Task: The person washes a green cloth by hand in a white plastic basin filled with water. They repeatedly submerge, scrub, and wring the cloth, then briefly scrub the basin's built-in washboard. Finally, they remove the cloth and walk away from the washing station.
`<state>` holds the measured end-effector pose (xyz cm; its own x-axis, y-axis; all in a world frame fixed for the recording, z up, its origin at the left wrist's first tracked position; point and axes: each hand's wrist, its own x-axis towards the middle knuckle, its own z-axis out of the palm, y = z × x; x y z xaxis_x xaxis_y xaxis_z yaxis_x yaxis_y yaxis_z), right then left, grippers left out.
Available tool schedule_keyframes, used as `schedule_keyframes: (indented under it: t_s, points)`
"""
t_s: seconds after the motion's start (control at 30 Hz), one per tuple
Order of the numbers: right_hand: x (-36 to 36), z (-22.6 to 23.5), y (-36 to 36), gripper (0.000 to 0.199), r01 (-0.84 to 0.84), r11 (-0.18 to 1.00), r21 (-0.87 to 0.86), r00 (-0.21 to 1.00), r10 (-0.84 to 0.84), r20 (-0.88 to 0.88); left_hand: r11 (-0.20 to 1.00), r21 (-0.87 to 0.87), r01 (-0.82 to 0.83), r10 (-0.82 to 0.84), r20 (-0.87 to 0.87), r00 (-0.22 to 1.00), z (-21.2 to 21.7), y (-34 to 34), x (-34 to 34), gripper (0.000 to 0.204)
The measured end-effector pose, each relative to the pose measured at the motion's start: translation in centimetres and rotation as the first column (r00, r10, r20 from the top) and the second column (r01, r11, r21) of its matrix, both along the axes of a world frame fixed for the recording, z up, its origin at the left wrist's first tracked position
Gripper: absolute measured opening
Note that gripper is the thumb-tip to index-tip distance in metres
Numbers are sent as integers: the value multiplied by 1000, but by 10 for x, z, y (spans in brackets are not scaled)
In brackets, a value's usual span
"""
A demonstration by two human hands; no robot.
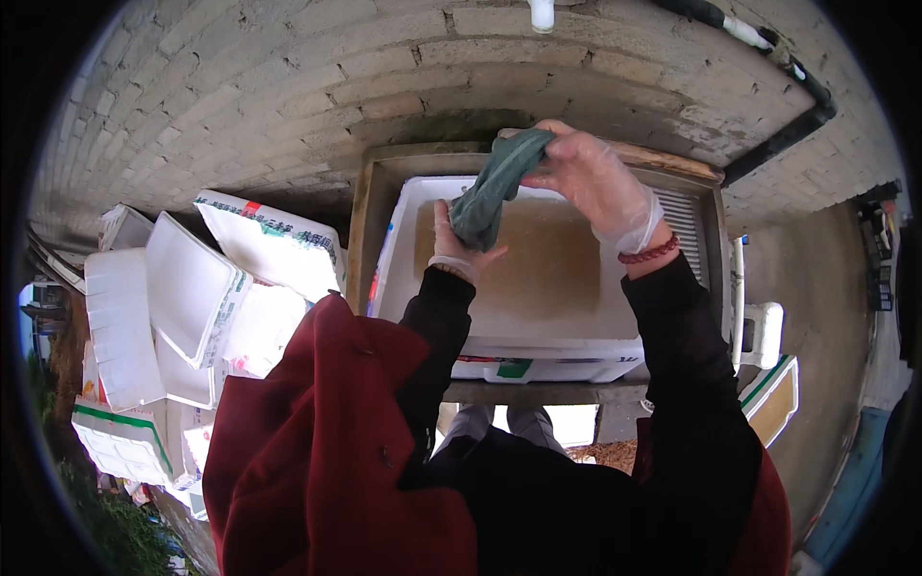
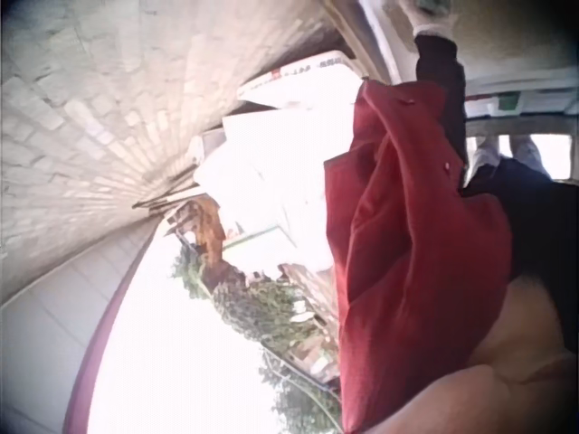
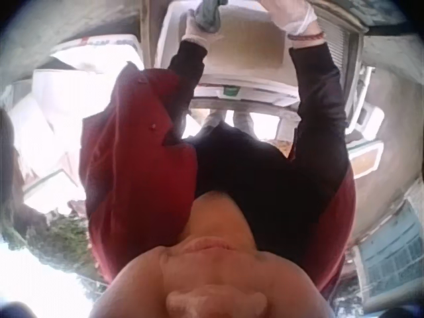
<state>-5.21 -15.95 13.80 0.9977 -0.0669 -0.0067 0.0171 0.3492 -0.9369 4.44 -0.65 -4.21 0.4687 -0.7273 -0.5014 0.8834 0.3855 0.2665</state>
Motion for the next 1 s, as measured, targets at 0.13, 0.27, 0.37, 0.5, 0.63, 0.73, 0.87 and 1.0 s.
schedule_keyframes:
  t_s: [0.13, 0.27, 0.37, 0.5, 0.63, 0.73, 0.87, 1.0]
  points:
    - [-2, -78, 45, 45, 147, 951, -273, 967, -196, -164, 987, -124, -99, 103, 27, 994, 16, -1, -17, 50]
    - [17, -166, 75, 47, 372, 563, -738, 864, -500, 54, 977, -190, -97, 100, 3, 995, -4, -4, -34, 40]
    - [33, -179, 46, 42, 564, 782, -265, 777, -611, -151, 1000, -27, -8, 13, 183, 983, -10, -12, -60, 39]
    - [31, -178, 47, 34, 478, 877, -39, 846, -472, -249, 998, 64, 30, -54, 419, 906, -32, -4, -44, 42]
    - [27, -179, 83, 46, 469, 827, -312, 832, -532, -160, 990, -98, -103, 116, 132, 984, -25, 13, -15, 41]
    - [31, -189, 48, 50, 517, 803, -297, 760, -590, -272, 995, -7, -98, 97, 208, 973, 14, -13, -57, 31]
    - [32, -171, 34, 54, 512, 853, -106, 698, -485, -527, 999, -14, 48, -46, 128, 991, 3, -7, -64, 33]
    - [31, -180, 70, 53, 493, 828, -267, 783, -556, -280, 997, -42, -67, 72, 129, 989, -15, 7, -21, 35]
